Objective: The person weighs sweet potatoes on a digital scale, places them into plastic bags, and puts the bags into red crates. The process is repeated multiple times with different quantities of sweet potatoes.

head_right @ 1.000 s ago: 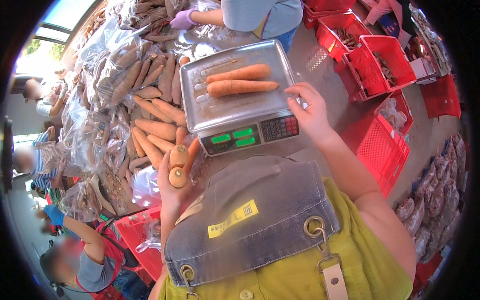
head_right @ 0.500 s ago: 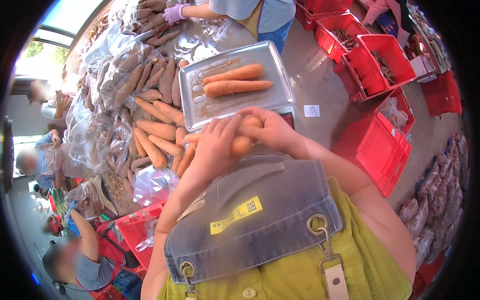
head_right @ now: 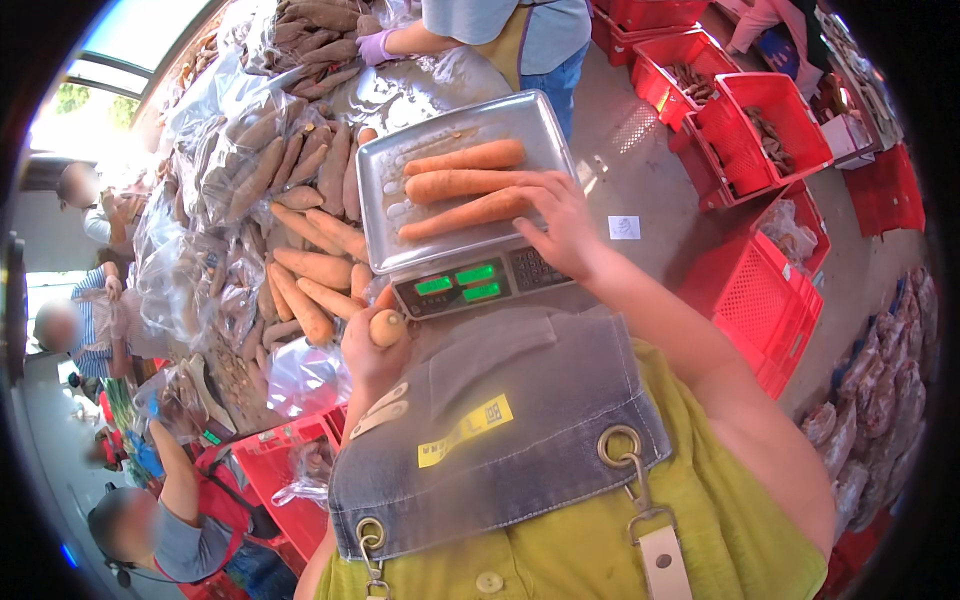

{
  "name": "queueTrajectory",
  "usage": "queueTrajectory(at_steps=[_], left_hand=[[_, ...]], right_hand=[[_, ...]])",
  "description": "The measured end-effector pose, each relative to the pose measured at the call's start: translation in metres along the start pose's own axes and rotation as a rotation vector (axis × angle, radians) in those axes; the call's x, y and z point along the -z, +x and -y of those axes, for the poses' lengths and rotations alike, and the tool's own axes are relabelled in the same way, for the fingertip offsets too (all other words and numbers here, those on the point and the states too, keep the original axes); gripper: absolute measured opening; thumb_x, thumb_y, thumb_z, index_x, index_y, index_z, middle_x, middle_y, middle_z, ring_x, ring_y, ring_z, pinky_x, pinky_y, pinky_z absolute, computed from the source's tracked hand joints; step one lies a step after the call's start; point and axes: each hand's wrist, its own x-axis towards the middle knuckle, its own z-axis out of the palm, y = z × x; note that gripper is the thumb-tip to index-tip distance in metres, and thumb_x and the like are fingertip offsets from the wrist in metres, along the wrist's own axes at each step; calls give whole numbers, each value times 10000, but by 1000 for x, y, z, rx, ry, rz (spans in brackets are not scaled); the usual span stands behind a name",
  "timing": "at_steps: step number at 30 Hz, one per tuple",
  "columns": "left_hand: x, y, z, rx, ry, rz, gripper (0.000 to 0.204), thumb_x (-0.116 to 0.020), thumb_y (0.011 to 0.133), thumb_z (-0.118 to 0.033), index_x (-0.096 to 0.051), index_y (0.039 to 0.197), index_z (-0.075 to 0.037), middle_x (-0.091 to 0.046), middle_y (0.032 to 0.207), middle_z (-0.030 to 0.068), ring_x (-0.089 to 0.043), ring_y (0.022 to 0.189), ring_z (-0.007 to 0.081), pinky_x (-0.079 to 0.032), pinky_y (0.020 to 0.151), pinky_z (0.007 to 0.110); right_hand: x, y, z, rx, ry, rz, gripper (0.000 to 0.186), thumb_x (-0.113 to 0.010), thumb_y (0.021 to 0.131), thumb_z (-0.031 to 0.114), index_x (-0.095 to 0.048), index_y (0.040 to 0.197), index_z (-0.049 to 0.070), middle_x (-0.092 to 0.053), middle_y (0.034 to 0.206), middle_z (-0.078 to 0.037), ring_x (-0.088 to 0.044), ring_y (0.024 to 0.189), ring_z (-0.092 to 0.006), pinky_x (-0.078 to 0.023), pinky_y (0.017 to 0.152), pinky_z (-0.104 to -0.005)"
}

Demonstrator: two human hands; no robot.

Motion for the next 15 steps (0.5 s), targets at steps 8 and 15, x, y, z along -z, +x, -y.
queueTrajectory(at_steps=[8,15], left_hand=[[15,-38,22,334,7,98,278,-742,705,-166,-588,897,-37,-622,824,160,-592,807,336,-474,743,400],[15,-25,13,253,49,240,297,-698,690,-146,-573,933,-31,-612,876,187,-583,865,367,-452,770,441]], right_hand=[[28,-22,-5,-122,-41,26,225,-635,737,21,-596,959,33,-601,1058,-111,-518,1038,-299,-400,923,-385],[20,-5,1,-58,-7,106,266,-648,738,42,-590,998,39,-596,1079,-103,-518,1056,-304,-393,936,-389]])
